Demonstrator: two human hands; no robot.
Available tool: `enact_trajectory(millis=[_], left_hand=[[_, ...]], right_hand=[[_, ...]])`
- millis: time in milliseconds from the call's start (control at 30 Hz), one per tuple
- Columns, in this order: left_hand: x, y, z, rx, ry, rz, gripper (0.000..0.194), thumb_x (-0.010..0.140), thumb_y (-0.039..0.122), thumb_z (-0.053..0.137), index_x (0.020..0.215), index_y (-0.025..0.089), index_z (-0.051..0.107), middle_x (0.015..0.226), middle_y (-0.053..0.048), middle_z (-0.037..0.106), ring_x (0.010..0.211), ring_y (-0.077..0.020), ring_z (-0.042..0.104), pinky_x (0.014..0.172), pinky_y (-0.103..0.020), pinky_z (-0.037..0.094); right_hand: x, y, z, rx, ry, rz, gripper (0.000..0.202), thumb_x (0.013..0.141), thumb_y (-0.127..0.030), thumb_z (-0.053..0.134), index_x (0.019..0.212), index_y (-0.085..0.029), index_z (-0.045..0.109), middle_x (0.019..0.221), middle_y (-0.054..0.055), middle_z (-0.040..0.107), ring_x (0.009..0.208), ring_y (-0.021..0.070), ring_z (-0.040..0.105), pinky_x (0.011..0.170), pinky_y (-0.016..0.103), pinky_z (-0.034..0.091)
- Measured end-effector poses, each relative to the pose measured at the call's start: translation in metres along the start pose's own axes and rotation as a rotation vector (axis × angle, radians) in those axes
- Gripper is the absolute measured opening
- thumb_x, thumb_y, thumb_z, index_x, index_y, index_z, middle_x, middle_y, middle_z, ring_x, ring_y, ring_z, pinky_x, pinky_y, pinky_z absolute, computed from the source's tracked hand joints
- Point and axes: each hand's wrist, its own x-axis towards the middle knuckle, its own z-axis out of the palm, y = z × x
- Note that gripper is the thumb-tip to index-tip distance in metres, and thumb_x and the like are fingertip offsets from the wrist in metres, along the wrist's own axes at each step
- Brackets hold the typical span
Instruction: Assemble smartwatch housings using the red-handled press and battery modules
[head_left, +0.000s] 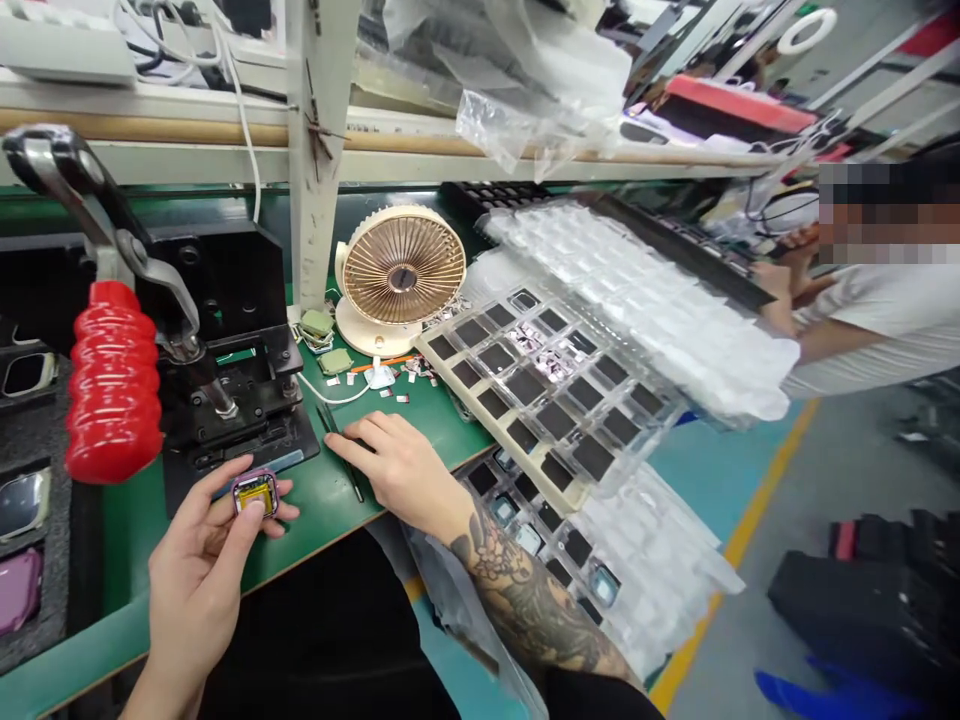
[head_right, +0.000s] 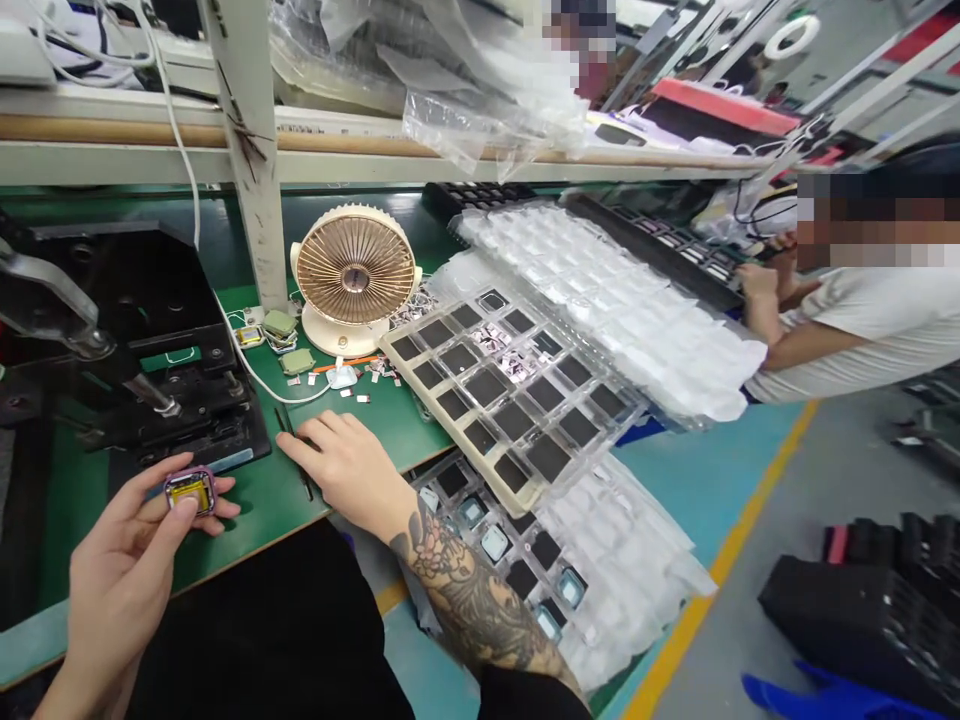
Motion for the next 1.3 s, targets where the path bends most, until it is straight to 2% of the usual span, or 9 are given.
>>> enact_trajectory(millis=[167,267,367,533,633,767,933,1067,1300], left_hand=[[0.0,-0.002,-0.001,-0.003,-0.035,0.03,0.043,0.107,0.042,0.079,0.14,0.018,0.066,0.118,-0.014,0.088,0.092,-0.026,0.087,0.079,-0.035,0.071],[0.001,-0.004,-0.002,0.011,-0.053,0.042,0.037,0.108,0.041,0.078,0.136,0.018,0.067,0.119,-0.014,0.088,0.091,-0.0263,0.087,0.078,-0.036,0.072],[0.002,-0.005,-0.003,0.03,-0.076,0.058,0.033,0.108,0.04,0.078,0.132,0.019,0.068,0.117,-0.014,0.089,0.092,-0.0267,0.088,0.077,-0.035,0.072],[0.001,-0.006,-0.006,0.089,-0.055,0.097,0.033,0.105,0.039,0.082,0.128,0.019,0.069,0.117,-0.012,0.089,0.09,-0.0264,0.088,0.074,-0.033,0.073],[-0.001,-0.006,-0.007,0.139,-0.061,0.074,0.033,0.105,0.041,0.082,0.126,0.02,0.07,0.12,-0.011,0.089,0.093,-0.026,0.088,0.078,-0.032,0.074],[-0.006,0.001,-0.004,0.198,-0.089,0.017,0.033,0.106,0.045,0.08,0.127,0.02,0.072,0.125,-0.011,0.088,0.103,-0.0262,0.088,0.087,-0.032,0.074],[-0.011,0.007,-0.001,0.226,-0.121,-0.019,0.033,0.104,0.049,0.081,0.124,0.024,0.074,0.124,-0.008,0.087,0.105,-0.0257,0.087,0.094,-0.033,0.074],[-0.011,0.006,-0.001,0.252,-0.128,-0.024,0.033,0.104,0.051,0.08,0.124,0.025,0.075,0.125,-0.007,0.087,0.106,-0.0241,0.086,0.097,-0.031,0.073],[-0.01,0.004,-0.003,0.245,-0.134,-0.021,0.034,0.104,0.05,0.08,0.126,0.024,0.075,0.127,-0.008,0.087,0.107,-0.0268,0.086,0.098,-0.036,0.074]], right_hand=[[-0.032,0.031,-0.034,0.002,0.086,0.254,0.024,0.113,-0.016,0.057,0.132,-0.022,0.071,0.118,0.01,0.079,0.104,0.0244,0.071,0.089,0.042,0.059],[-0.045,0.049,-0.053,-0.026,0.046,0.349,0.021,0.113,-0.018,0.058,0.129,-0.023,0.071,0.115,0.009,0.078,0.104,0.0257,0.071,0.09,0.044,0.06],[-0.04,0.046,-0.054,0.021,-0.015,0.29,0.02,0.114,-0.02,0.058,0.129,-0.023,0.07,0.118,0.009,0.079,0.105,0.0246,0.071,0.091,0.043,0.059],[-0.009,0.012,-0.03,-0.113,-0.159,0.104,0.022,0.115,-0.02,0.055,0.131,-0.019,0.071,0.129,0.012,0.079,0.11,0.0253,0.069,0.089,0.043,0.054],[-0.004,0.014,-0.036,-0.177,-0.142,0.069,0.025,0.114,-0.018,0.054,0.131,-0.016,0.072,0.133,0.014,0.078,0.107,0.0251,0.069,0.086,0.043,0.054],[-0.03,0.066,-0.088,-0.191,-0.011,0.32,0.031,0.112,-0.016,0.053,0.131,-0.021,0.077,0.127,0.011,0.08,0.109,0.0255,0.071,0.089,0.044,0.058],[-0.074,0.155,-0.147,-0.355,-0.16,0.796,0.033,0.105,-0.019,0.057,0.127,-0.019,0.082,0.119,0.013,0.08,0.106,0.0281,0.071,0.094,0.045,0.057],[-0.084,0.186,-0.146,-0.306,-0.268,0.885,0.03,0.103,-0.018,0.061,0.125,-0.018,0.082,0.123,0.012,0.081,0.105,0.0248,0.072,0.095,0.036,0.053],[-0.087,0.195,-0.136,-0.415,-0.295,0.902,0.03,0.1,-0.017,0.057,0.118,-0.016,0.081,0.115,0.015,0.079,0.1,0.026,0.068,0.087,0.037,0.047]])
